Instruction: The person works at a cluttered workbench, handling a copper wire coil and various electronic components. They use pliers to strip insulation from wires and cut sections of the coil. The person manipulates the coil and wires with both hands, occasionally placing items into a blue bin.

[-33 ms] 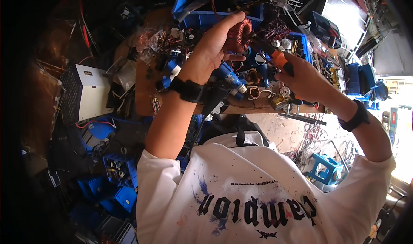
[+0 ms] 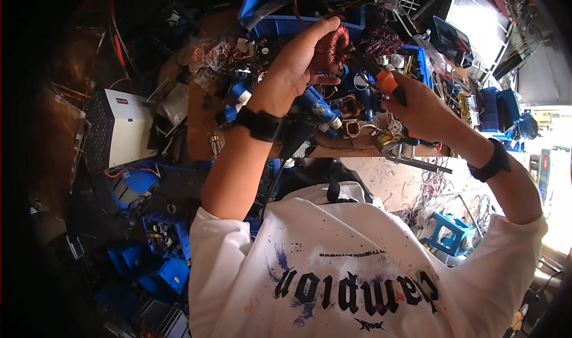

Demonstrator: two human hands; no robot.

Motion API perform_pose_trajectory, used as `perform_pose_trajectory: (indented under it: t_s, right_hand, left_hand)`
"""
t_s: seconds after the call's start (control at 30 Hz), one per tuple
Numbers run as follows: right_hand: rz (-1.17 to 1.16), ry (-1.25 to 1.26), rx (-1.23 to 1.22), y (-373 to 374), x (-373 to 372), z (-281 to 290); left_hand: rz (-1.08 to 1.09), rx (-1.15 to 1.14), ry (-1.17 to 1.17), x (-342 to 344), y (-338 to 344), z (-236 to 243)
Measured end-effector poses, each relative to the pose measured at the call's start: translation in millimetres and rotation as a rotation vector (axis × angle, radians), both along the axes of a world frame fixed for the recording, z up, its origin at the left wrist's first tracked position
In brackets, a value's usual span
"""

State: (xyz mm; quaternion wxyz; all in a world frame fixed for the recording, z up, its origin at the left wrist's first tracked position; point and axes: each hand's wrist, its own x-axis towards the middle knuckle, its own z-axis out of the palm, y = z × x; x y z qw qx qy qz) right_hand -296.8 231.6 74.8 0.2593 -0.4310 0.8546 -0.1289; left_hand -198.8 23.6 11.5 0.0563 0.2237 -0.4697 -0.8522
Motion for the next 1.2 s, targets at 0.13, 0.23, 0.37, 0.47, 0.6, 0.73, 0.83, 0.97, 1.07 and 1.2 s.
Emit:
perform_pose_trajectory:
  t_s: [0.13,0.23,0.37,0.47,0.6,0.73,0.83,0.97,1.07,1.2]
  right_hand:
    - [-0.009,0.019,-0.036,-1,2,-4]
    - [0.006,0.038,-0.132,0,2,-13]
    - [0.057,0.097,-0.202,2,-5,-25]
    - [0.063,0.102,-0.278,4,-6,-33]
    - [0.02,-0.001,-0.11,4,-5,-23]
    - [-0.025,-0.181,-0.119,15,-19,-37]
    - [-0.074,-0.285,-0.063,13,-16,-27]
    - [-0.108,-0.396,-0.118,19,-17,-27]
    - [-0.143,-0.458,0.002,16,-14,-6]
    - [0.018,-0.293,-0.105,21,-20,-12]
  left_hand:
    - [0.017,-0.002,-0.02,-1,1,-1]
    - [0.005,0.019,-0.006,-3,-2,-7]
    - [0.025,0.002,-0.03,-4,-1,-6]
    - [0.031,-0.02,-0.036,-3,0,-6]
    - [0.046,-0.046,-0.002,-1,1,-9]
    - [0.056,-0.05,0.077,-3,2,-6]
    - [0.052,-0.089,0.084,-2,1,-7]
    - [0.037,-0.108,0.124,-4,4,-7]
    - [0.044,-0.115,0.092,-2,7,-1]
    - [0.031,-0.102,0.041,-2,10,-2]
